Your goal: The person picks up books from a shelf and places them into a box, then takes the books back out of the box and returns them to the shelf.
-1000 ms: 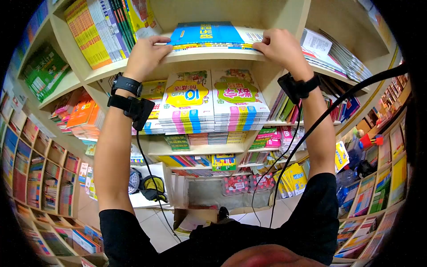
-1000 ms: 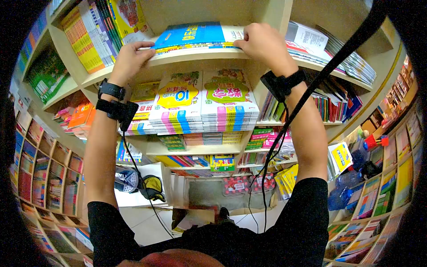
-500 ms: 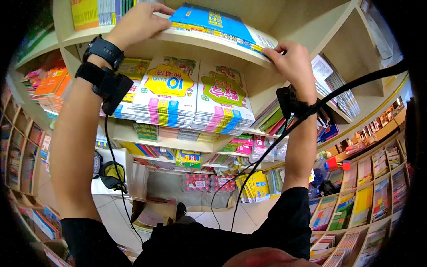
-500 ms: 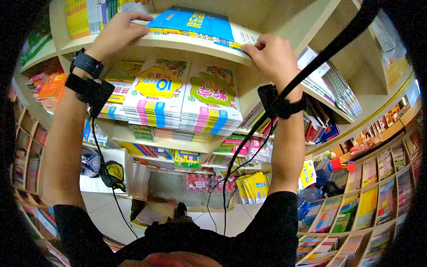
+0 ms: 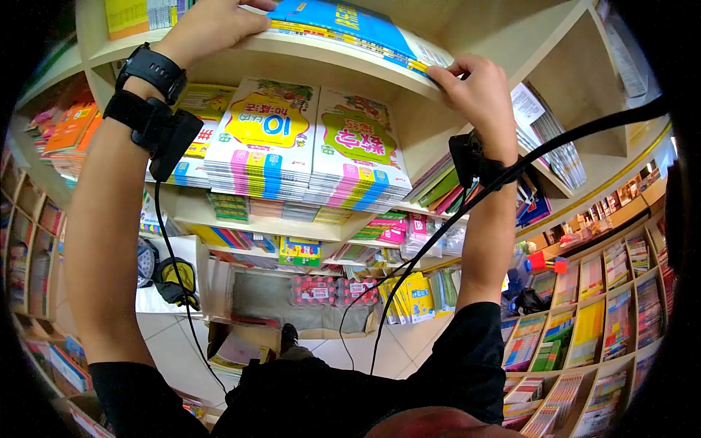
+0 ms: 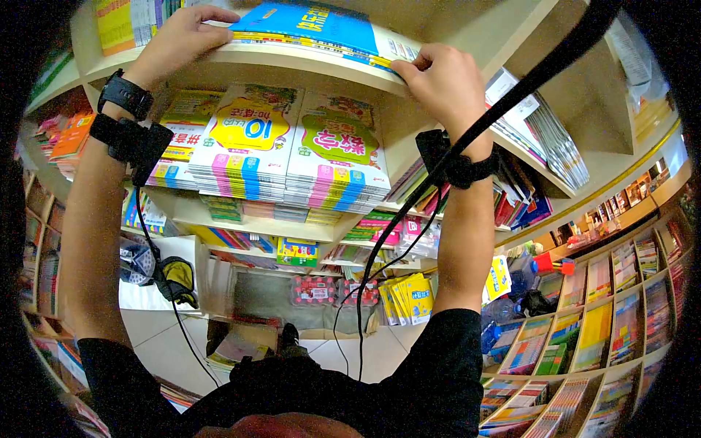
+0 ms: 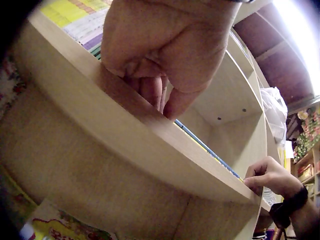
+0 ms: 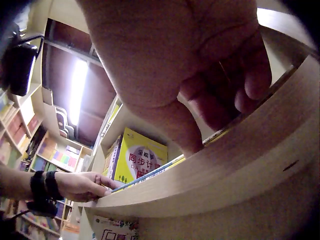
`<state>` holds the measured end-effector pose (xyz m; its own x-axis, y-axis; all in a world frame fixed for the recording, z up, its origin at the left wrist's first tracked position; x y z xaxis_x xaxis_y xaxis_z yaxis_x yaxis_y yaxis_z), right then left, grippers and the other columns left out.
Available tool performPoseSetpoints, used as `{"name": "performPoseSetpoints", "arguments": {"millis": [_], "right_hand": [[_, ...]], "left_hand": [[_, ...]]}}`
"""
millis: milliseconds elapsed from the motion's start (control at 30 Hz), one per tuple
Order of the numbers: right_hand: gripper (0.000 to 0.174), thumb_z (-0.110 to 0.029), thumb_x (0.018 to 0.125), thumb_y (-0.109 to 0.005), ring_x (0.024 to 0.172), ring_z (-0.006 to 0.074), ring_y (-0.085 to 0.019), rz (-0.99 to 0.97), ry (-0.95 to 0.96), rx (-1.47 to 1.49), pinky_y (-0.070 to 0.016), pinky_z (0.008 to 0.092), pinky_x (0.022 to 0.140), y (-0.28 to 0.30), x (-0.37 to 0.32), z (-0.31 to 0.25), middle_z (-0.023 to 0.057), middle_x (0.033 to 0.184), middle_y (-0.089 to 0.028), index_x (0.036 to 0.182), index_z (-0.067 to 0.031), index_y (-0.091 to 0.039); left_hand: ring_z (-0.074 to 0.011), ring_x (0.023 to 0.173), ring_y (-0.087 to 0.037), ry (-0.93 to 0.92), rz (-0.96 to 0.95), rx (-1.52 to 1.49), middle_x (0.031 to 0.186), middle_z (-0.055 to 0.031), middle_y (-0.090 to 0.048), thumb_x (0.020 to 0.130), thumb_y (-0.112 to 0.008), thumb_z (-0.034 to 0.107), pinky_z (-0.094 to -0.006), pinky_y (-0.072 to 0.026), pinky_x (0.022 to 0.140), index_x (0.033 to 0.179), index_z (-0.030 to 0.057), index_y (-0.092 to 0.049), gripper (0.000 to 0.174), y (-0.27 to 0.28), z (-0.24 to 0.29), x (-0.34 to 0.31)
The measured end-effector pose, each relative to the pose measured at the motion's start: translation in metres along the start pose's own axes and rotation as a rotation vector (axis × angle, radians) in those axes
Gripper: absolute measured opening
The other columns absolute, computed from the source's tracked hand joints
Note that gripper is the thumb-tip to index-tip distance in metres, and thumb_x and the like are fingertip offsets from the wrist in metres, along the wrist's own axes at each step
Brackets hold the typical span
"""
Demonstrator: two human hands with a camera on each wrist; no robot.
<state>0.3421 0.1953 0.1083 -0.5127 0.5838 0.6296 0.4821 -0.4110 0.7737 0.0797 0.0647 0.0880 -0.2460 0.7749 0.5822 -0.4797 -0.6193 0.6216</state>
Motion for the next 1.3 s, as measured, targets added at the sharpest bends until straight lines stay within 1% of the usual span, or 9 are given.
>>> {"name": "performPoseSetpoints", "arguments": {"millis": [400, 467, 600, 733, 833, 933, 1000, 1133, 1300], "right_hand": [[0.037, -0.040, 0.074, -0.069, 0.060, 0.0324, -0.062, 0.042, 0.067, -0.035, -0.0488, 0.0392, 0.059, 0.003, 0.000, -0.003, 0.0159, 0.064, -0.063, 0.071, -0.0030, -0.069], [0.037, -0.040, 0.074, -0.069, 0.059, 0.0323, -0.062, 0.044, 0.055, -0.043, -0.0488, 0.0391, 0.059, 0.003, -0.001, -0.004, 0.0158, 0.064, -0.063, 0.071, -0.0030, -0.069], [0.035, -0.038, 0.074, -0.070, 0.059, 0.0320, -0.062, 0.058, 0.062, -0.023, -0.0491, 0.0393, 0.059, 0.004, -0.001, -0.004, 0.0154, 0.064, -0.064, 0.071, -0.0032, -0.069], [0.033, -0.036, 0.075, -0.070, 0.059, 0.0325, -0.062, 0.066, 0.070, 0.017, -0.0490, 0.0399, 0.059, 0.005, -0.002, -0.002, 0.0162, 0.064, -0.063, 0.072, -0.0028, -0.069], [0.033, -0.035, 0.075, -0.070, 0.059, 0.0334, -0.061, 0.058, 0.076, 0.010, -0.0489, 0.0399, 0.059, 0.004, -0.003, -0.002, 0.0170, 0.064, -0.063, 0.073, -0.0019, -0.069], [0.034, -0.035, 0.075, -0.070, 0.060, 0.0341, -0.061, 0.133, 0.173, -0.003, -0.0490, 0.0400, 0.060, 0.009, -0.004, -0.007, 0.0177, 0.064, -0.062, 0.074, -0.0012, -0.068], [0.035, -0.036, 0.076, -0.069, 0.063, 0.0340, -0.062, 0.039, 0.142, -0.013, -0.0496, 0.0399, 0.062, 0.004, 0.000, -0.005, 0.0173, 0.067, -0.064, 0.075, -0.0013, -0.069], [0.036, -0.038, 0.077, -0.068, 0.068, 0.0336, -0.063, -0.102, -0.025, -0.010, -0.0500, 0.0401, 0.064, 0.003, 0.008, -0.001, 0.0168, 0.072, -0.065, 0.077, -0.0024, -0.069], [0.032, -0.032, 0.081, -0.065, 0.070, 0.0326, -0.064, 0.051, 0.191, -0.006, -0.0503, 0.0392, 0.066, 0.017, 0.036, -0.018, 0.0183, 0.078, -0.067, 0.087, -0.0012, -0.069]], "left_hand": [[-0.0233, 0.082, -0.063, 0.003, -0.042, -0.042, 0.090, -0.0204, -0.066, 0.077, -0.059, 0.015, -0.0306, -0.0491, 0.076, 0.104, -0.0053, -0.064, 0.034, -0.003, 0.000, 0.000], [-0.0109, 0.073, -0.060, -0.102, -0.039, 0.051, 0.086, -0.0077, -0.066, 0.083, -0.062, 0.026, -0.0253, -0.0476, 0.065, 0.112, 0.0028, -0.063, 0.037, -0.011, -0.019, 0.015], [-0.0155, 0.081, -0.062, -0.119, -0.038, 0.118, 0.093, -0.0107, -0.067, 0.085, -0.062, 0.031, -0.0278, -0.0481, 0.076, 0.107, 0.0013, -0.065, 0.038, -0.011, -0.028, 0.022], [-0.0166, 0.082, -0.063, -0.176, -0.025, 0.172, 0.094, -0.0118, -0.067, 0.085, -0.062, 0.031, -0.0272, -0.0481, 0.076, 0.106, 0.0006, -0.065, 0.037, -0.014, -0.024, 0.025], [-0.0212, 0.076, -0.066, -0.117, 0.004, 0.046, 0.086, -0.0163, -0.068, 0.085, -0.063, 0.033, -0.0285, -0.0504, 0.070, 0.111, 0.0019, -0.065, 0.041, -0.015, -0.030, 0.026], [-0.0228, 0.073, -0.066, -0.114, 0.040, 0.071, 0.085, -0.0159, -0.068, 0.087, -0.059, 0.045, -0.0297, -0.0500, 0.070, 0.108, 0.0013, -0.067, 0.049, -0.010, -0.024, 0.025], [-0.0241, 0.071, -0.065, 0.026, 0.047, 0.112, 0.083, -0.0151, -0.069, 0.087, -0.055, 0.051, -0.0315, -0.0499, 0.070, 0.104, 0.0007, -0.068, 0.055, -0.008, -0.026, 0.022], [-0.0250, 0.071, -0.065, 0.030, 0.024, 0.137, 0.081, -0.0151, -0.069, 0.086, -0.054, 0.053, -0.0326, -0.0498, 0.071, 0.103, 0.0009, -0.068, 0.057, -0.010, -0.031, 0.027], [-0.0212, 0.070, -0.066, -0.009, 0.013, 0.053, 0.083, -0.0151, -0.069, 0.079, -0.064, 0.050, -0.0288, -0.0503, 0.067, 0.104, -0.0004, -0.068, 0.056, -0.011, -0.026, 0.025]]}}
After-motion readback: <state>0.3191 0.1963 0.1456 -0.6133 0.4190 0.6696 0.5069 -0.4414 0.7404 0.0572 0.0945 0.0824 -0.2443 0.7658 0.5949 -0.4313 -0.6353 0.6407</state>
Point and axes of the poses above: each hand's wrist, its own x-axis towards the middle knuckle, its own y-axis out of the back of the hand, z = x × y, the point moved 10 cm from there along x, towards the middle knuckle
